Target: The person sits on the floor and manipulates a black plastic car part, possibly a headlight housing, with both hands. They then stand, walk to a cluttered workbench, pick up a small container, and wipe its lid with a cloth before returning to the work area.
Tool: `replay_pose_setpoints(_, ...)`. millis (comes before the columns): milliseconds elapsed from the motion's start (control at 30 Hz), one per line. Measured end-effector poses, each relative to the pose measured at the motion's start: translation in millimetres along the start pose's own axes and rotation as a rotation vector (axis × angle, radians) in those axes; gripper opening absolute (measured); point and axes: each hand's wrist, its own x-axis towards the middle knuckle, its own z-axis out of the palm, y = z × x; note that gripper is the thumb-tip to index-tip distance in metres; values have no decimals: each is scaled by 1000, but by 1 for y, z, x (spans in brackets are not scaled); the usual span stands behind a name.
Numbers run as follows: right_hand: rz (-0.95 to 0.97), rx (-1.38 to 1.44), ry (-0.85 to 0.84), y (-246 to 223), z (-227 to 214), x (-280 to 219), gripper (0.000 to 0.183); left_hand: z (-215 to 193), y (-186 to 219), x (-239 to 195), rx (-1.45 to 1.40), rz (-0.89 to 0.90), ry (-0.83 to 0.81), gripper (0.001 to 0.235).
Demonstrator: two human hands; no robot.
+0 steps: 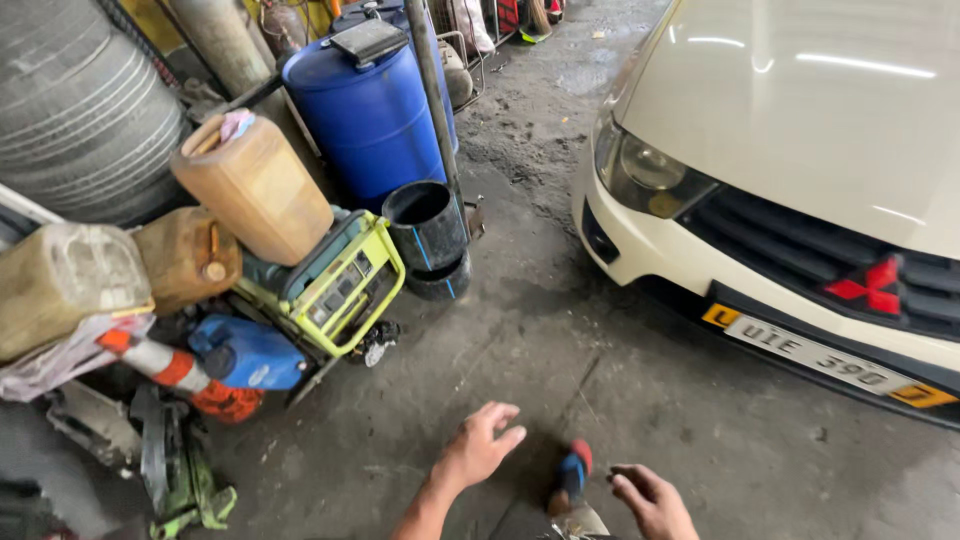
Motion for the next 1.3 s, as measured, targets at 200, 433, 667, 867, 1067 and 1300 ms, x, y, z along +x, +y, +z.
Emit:
replay_pose_setpoints(200, 12, -7, -45, -72, 1, 184, 40, -30, -25, 185, -59, -40, 105, 44)
replay_pose_setpoints(433, -103, -297, -190, -254, -9, 417, 40, -67, -70, 364, 0, -277, 92, 48)
replay_pose_setpoints(667, -214, -309, -310, -366, -16, 632, 40, -88, -158, 526, -109, -363, 250, 49)
replay_pose_setpoints(867, -177, -87, -211, -380, -24, 820, 38, -116, -207, 743, -35, -292, 98, 49)
replay_pose_setpoints(1067, -33, -38, -140, -410, -60, 967, 40, -167, -146, 991, 135, -101, -78, 50)
replay_pose_setpoints(1300, -90, 75, 62, -437, -101, 1163, 39, -195, -107, 1231, 110, 239, -160, 47)
